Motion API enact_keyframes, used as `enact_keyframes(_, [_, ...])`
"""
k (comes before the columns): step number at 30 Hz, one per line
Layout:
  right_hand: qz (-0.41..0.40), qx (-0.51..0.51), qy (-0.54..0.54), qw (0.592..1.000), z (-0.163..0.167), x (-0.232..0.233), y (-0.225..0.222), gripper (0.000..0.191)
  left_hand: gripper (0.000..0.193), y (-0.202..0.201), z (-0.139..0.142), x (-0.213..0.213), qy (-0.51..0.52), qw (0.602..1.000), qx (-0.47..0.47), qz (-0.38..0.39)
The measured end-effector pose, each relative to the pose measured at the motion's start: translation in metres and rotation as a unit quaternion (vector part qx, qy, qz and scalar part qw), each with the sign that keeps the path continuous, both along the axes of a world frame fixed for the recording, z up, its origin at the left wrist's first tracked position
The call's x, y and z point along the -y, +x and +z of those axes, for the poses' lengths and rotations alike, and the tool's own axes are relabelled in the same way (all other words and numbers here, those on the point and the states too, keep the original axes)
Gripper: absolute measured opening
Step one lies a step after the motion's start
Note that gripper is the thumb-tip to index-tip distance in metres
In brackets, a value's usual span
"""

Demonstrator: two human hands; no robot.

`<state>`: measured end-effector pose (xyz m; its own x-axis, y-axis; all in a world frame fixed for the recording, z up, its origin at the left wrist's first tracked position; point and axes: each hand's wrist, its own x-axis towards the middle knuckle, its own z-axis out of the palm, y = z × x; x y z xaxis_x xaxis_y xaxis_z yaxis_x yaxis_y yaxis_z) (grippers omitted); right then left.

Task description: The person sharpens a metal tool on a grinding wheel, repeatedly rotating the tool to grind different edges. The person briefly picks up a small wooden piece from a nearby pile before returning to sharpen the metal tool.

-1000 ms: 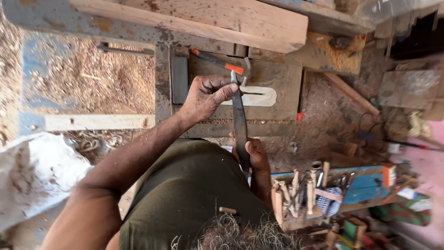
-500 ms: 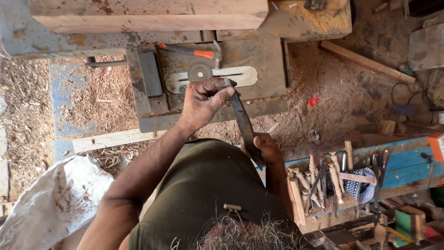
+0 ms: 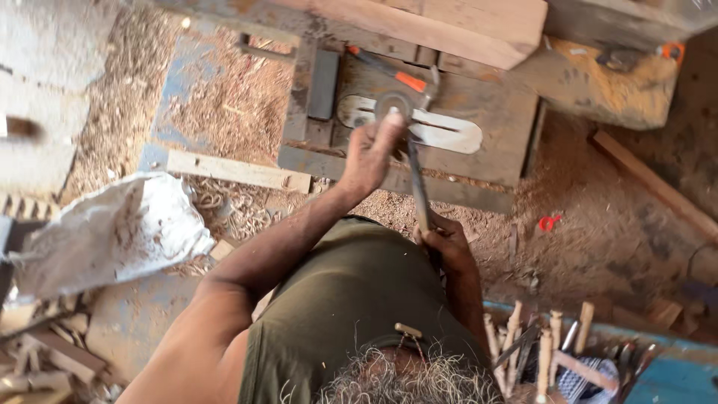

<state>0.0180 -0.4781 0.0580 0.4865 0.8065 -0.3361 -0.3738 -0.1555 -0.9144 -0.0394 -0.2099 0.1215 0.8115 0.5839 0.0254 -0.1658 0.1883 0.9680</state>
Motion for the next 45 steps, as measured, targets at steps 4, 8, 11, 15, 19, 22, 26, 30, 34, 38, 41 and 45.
enact_keyframes(4, [0.045,0.301,-0.114,0.946,-0.007,-0.068,0.005,0.068,0.036,-0.046,-0.028,-0.052,0.289,0.936,-0.077,0.185])
enact_keyframes(8, [0.031,0.4,-0.101,0.91,-0.015,-0.142,0.009,0.053,0.069,-0.083,-0.062,-0.107,0.489,0.826,-0.277,-0.045])
enact_keyframes(11, [0.017,0.456,-0.109,0.883,-0.024,-0.183,0.016,0.051,0.093,-0.068,-0.09,-0.152,0.546,0.747,-0.35,-0.147])
enact_keyframes(15, [0.029,0.508,-0.183,0.841,-0.038,-0.21,0.023,0.049,0.094,-0.035,-0.111,-0.199,0.587,0.67,-0.396,-0.226])
enact_keyframes(19, [0.047,0.506,-0.183,0.841,-0.042,-0.201,0.006,0.049,0.092,-0.048,-0.111,-0.203,0.595,0.68,-0.349,-0.25])
enact_keyframes(22, [0.049,0.539,-0.204,0.816,-0.039,-0.193,-0.009,0.051,0.083,-0.057,-0.11,-0.201,0.547,0.651,-0.38,-0.362])
enact_keyframes(26, [0.041,0.406,-0.284,0.868,-0.049,-0.217,0.012,0.052,0.089,-0.008,-0.115,-0.238,0.586,0.635,-0.37,-0.341])
enact_keyframes(30, [-0.004,0.414,-0.209,0.886,-0.068,-0.249,0.053,0.047,0.089,0.038,-0.103,-0.278,0.537,0.65,-0.403,-0.355])
enact_keyframes(34, [0.068,0.467,-0.19,0.861,-0.062,-0.215,0.029,0.048,0.091,-0.013,-0.076,-0.256,0.488,0.69,-0.378,-0.378])
enact_keyframes(38, [0.101,0.521,-0.272,0.803,-0.062,-0.193,0.0,0.049,0.096,-0.044,-0.081,-0.235,0.499,0.629,-0.408,-0.434])
enact_keyframes(41, [0.035,0.506,-0.196,0.839,-0.07,-0.217,0.026,0.04,0.092,-0.003,-0.103,-0.262,0.548,0.649,-0.369,-0.378])
enact_keyframes(45, [0.041,0.474,-0.169,0.863,-0.067,-0.246,0.068,0.047,0.089,0.037,-0.109,-0.297,0.525,0.607,-0.423,-0.421])
